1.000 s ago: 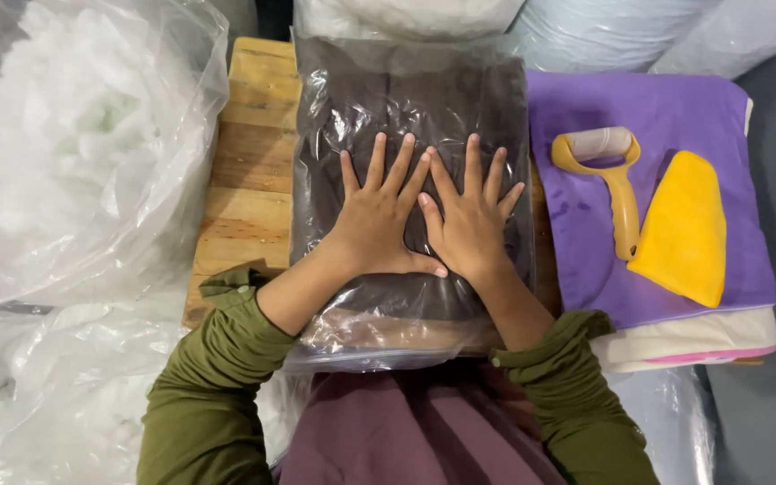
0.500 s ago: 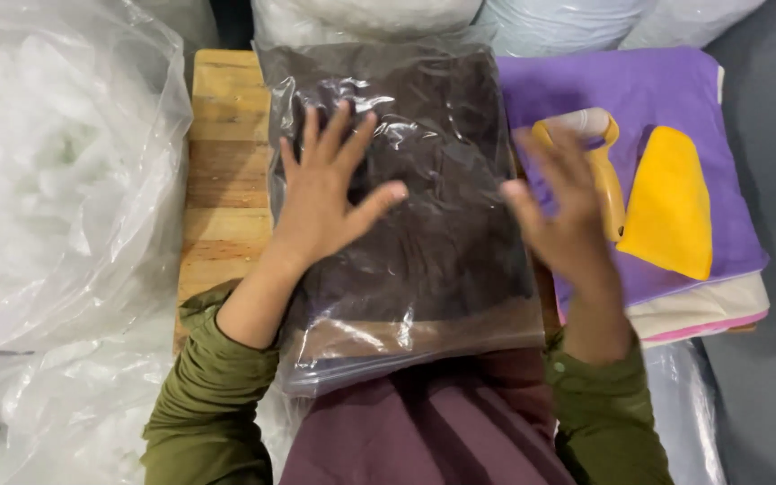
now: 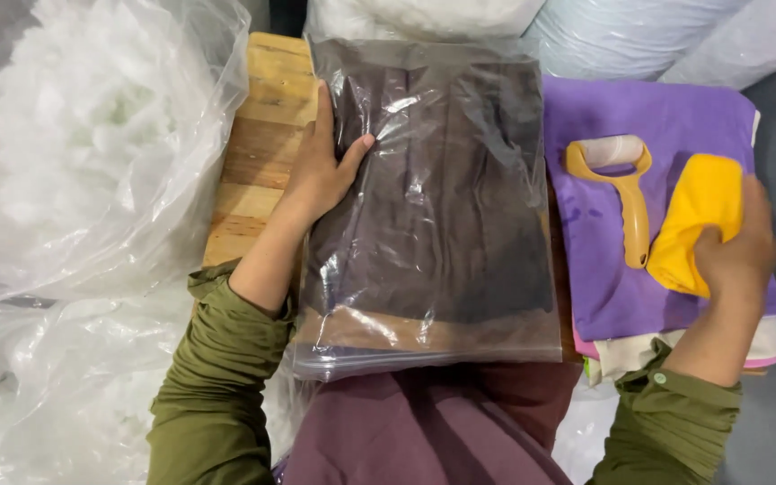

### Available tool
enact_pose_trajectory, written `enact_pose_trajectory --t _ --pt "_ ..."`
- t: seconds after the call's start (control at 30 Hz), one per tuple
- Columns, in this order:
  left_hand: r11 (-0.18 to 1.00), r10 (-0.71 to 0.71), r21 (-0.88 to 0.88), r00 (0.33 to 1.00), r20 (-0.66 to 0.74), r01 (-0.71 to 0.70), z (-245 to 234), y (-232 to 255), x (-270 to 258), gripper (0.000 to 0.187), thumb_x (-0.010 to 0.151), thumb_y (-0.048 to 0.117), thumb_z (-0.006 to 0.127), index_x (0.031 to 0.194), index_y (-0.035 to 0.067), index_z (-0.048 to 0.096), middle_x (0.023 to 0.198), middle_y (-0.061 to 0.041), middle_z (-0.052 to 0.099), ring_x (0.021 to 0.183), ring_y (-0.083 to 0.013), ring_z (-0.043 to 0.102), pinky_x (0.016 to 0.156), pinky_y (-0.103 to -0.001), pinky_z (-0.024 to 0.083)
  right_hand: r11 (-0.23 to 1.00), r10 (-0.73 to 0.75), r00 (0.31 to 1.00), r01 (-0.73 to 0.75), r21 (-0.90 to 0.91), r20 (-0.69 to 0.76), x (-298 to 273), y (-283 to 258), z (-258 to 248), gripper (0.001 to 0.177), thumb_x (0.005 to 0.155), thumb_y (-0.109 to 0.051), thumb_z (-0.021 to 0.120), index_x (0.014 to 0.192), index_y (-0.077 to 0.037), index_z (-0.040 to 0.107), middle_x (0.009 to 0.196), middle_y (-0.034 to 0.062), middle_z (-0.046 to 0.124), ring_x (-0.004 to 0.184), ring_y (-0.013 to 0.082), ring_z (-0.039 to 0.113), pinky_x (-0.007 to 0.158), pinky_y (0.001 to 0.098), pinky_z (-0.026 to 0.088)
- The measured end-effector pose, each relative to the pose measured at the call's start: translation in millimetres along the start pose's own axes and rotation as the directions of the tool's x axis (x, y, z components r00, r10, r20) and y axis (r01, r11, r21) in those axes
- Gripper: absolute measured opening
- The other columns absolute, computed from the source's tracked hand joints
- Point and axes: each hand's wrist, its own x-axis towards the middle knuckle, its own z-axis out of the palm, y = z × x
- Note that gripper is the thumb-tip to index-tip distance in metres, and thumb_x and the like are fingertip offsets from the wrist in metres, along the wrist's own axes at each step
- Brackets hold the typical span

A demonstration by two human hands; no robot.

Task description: Stuffing a pillowcase with fiberfill, zipping it shut, cleaning it with a lint roller, and placing it in a plastic bag.

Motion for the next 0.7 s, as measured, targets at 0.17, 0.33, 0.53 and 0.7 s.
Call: enact_pose_trajectory --t 0.17,0.33,0.53,0.7 --pt "0.996 0.003 0.085 1.0 -0.021 -0.001 -13.1 9.4 -3.6 0.083 0.103 0.058 0.049 0.161 0.038 -0.007 0.162 -0.025 0.035 0.144 -0.0434 0.043 0.108 -0.055 0.042 0.807 -0.575 0.81 0.585 0.085 -0.117 -15.6 -110.5 -36.3 0.06 0.098 0.011 0.047 0.158 0.017 0.046 0.156 0.0398 0.049 0.142 0.052 0.045 0.118 0.0538 0.031" --pt "0.993 0.109 0.054 0.972 -0.21 -0.1 9.3 -15.4 14.1 0.071 0.103 0.061 0.042 0.163 0.034 0.014 0.153 -0.026 0.046 0.145 -0.0446 0.041 0.113 -0.052 0.035 0.447 -0.875 0.483 0.829 0.336 -0.027 -20.2 -234.8 16.4 0.058 0.104 0.009 0.051 0.157 -0.013 0.051 0.122 0.0221 0.057 0.097 0.0372 0.057 0.089 0.0461 0.045" --pt "0.971 0.177 0.195 0.962 -0.207 -0.137 55.7 -65.3 44.8 0.047 0.109 0.025 0.045 0.156 0.024 0.047 0.148 -0.026 0.042 0.119 -0.0531 0.062 0.091 -0.06 0.058 0.348 -0.928 0.313 0.922 -0.168 -0.202 -22.8 -333.7 167.2 0.056 0.093 -0.018 0.072 0.145 -0.031 0.057 0.107 0.0119 0.054 0.085 0.0281 0.064 0.064 0.0332 0.061" --pt "0.959 0.068 0.281 0.988 -0.138 -0.027 32.1 -19.3 20.0 0.049 0.111 0.028 0.041 0.16 0.027 0.037 0.144 -0.032 0.046 0.122 -0.0584 0.057 0.09 -0.064 0.056 0.482 -0.872 0.488 0.846 -0.228 -0.036 3.0 -315.3 167.0 0.051 0.09 -0.019 0.075 0.14 -0.025 0.064 0.107 0.0172 0.054 0.082 0.0357 0.066 0.054 0.0449 0.06"
